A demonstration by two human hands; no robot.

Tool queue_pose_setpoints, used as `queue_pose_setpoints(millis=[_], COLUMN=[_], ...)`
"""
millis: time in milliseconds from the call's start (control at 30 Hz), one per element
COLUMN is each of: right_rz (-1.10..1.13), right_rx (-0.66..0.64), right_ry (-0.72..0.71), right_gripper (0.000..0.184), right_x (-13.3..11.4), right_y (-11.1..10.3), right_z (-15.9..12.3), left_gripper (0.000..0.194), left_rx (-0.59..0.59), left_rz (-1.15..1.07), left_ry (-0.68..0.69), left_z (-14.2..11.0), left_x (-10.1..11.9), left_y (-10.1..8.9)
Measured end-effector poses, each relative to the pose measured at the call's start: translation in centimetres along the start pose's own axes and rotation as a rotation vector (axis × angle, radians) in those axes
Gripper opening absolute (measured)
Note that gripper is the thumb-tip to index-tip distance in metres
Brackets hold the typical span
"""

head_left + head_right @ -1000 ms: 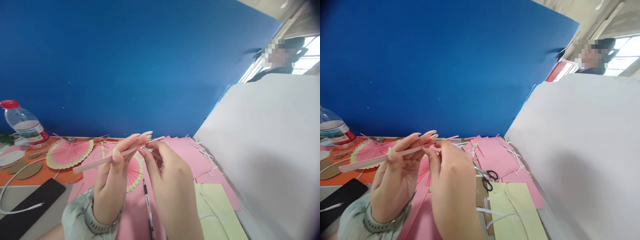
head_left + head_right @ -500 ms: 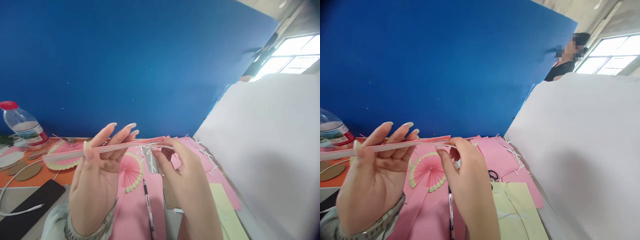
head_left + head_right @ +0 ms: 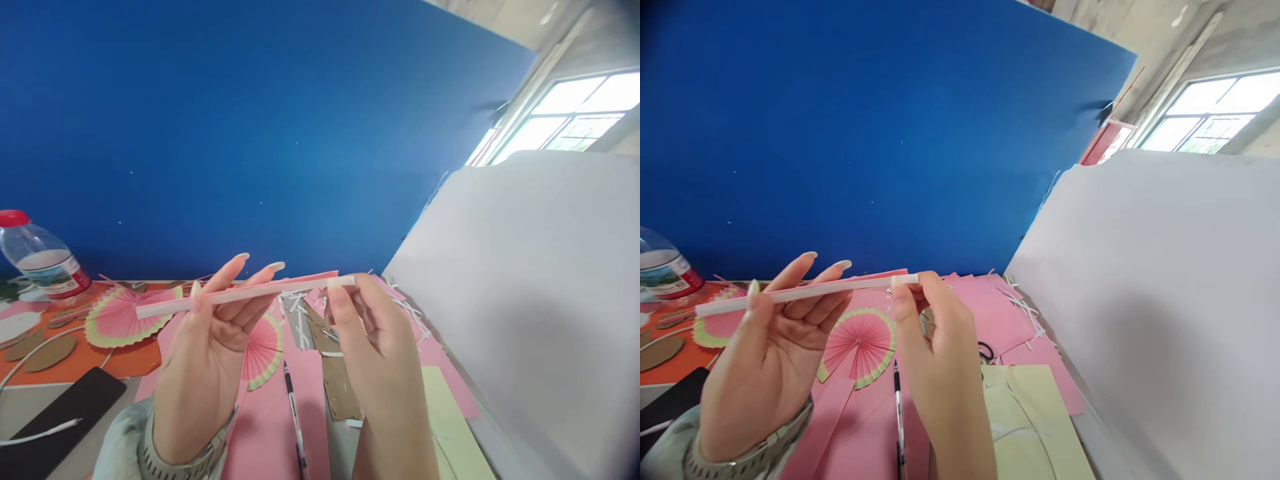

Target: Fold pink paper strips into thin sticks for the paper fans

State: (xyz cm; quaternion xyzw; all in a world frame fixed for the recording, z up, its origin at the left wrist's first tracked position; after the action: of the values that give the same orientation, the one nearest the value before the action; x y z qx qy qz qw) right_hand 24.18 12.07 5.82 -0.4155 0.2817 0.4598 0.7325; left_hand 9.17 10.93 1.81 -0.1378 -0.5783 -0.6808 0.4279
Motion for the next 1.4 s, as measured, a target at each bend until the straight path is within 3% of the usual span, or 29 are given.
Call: queue_pose_setpoints(millis=[433,600,733,800,867,933,1000,1167,1400], right_rz=[-0.01,-0.088,0.032,0.146,0.246,0.351,0.493,0.803,0.921], right_rx=[0.042,0.19,0.265,0.157,-0.06,-0.287,-0.429,-0.326,-0.203], right_ry=[0.025,-0.051,0.018,0.042,0.057,0.115,0.223,0.262,0.211], right_gripper=[0.04,0.038,0.037,0.042,0.04,0.028,0.027,0.01,0.01], right_x=[0.3,0.3,1.0,1.3,1.3,1.0,0.6,0.3,1.3], right_y=[-0.1,-0.6,-1.5,-1.3,-0.3,1.3,3.2,6.0,5.3], right_z=[0.0,0.1,0.1,0.2,0.2,0.0,-0.3,-0.3,0.3], left_gripper=[0.042,0.039,0.038,0.038,0.038,0.035,0.033,0.034,0.032], left_rx=[-0.052,0.026,0.062,0.054,0.04,0.038,0.043,0.067,0.056], left_rz=[-0.008,-0.021,-0.023,-0.028,-0.036,-0.035,-0.029,-0.052,-0.043], left_ry=[-0.033,-0.038,-0.032,-0.043,-0.038,-0.035,-0.074,-0.105,-0.087], left_z=[-0.2,-0.2,-0.1,-0.1,-0.3,-0.6,-0.9,-1.4,-1.4], left_x=[-0.3,0.1,0.4,0.3,0.1,-0.1,-0.6,-1.4,-1.4], left_y=[0.2,0.1,-0.1,0.0,0.2,0.3,0.3,-0.1,0.7])
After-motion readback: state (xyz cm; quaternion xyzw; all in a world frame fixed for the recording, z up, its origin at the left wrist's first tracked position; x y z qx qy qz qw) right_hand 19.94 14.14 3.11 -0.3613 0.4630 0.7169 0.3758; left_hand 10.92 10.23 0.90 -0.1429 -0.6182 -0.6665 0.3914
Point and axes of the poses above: each hand's wrist, its own z-axis towards the middle knuckle, its own y-axis out of the palm, x = y × z, the point moved 3 cm from there along z, towards the middle knuckle, and after that the axes turned 1 degree about y, right-handed, at the moved point
